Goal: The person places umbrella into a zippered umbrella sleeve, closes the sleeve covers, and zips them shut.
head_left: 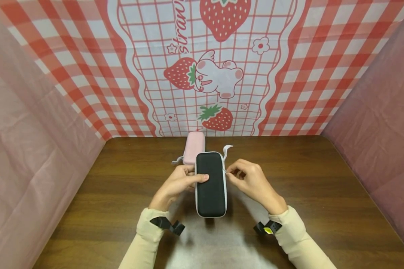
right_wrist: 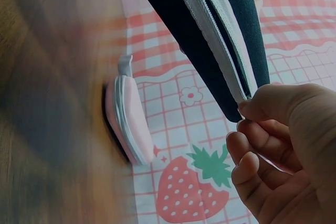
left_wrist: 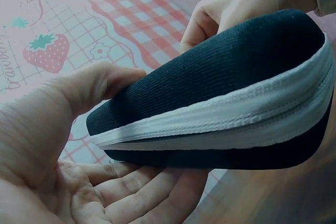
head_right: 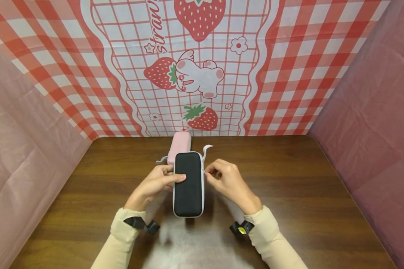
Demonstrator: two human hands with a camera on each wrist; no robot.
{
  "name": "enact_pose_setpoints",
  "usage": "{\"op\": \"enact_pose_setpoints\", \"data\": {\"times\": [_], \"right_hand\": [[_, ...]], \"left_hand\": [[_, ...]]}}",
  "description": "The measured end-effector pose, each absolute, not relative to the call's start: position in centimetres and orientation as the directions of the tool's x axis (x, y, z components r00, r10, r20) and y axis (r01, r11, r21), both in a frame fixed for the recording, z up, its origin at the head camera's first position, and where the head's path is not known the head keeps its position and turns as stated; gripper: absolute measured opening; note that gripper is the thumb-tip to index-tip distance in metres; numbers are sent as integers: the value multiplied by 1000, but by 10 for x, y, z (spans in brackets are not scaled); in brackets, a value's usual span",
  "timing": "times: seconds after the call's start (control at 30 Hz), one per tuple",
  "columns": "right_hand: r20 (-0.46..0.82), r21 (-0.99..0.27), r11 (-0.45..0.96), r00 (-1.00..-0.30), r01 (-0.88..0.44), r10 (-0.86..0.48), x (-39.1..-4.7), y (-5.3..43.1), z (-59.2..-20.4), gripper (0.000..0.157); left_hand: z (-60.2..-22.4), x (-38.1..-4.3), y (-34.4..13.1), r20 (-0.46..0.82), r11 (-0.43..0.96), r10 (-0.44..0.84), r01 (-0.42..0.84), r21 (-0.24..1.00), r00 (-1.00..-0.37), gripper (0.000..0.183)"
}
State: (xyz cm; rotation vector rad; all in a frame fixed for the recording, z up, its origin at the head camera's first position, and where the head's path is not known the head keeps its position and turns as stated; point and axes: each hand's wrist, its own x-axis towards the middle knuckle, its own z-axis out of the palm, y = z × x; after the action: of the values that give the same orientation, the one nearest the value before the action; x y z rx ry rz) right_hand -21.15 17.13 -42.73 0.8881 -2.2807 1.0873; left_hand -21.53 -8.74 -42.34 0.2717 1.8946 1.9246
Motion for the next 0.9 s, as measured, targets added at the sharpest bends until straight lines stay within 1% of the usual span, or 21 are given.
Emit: {"op": "enact_pose_setpoints", "data": {"times": [0.4, 0.57, 0.9], "right_hand": [[645, -503, 466, -675, -728, -358, -213, 171, -429, 14], [642, -509, 468, -680, -723, -354, -213, 170, -429, 14], [648, -495, 473, -672, -729, -358, -213, 169, -430, 15]], "left_hand": [[-423, -215, -88, -178, 31, 423, -183, 983, -888, 45], [-423, -214, -87, -183, 40, 419, -183, 982, -889, 45], [-423, -215, -87, -198, 28, 426, -205, 978, -883, 45]]}}
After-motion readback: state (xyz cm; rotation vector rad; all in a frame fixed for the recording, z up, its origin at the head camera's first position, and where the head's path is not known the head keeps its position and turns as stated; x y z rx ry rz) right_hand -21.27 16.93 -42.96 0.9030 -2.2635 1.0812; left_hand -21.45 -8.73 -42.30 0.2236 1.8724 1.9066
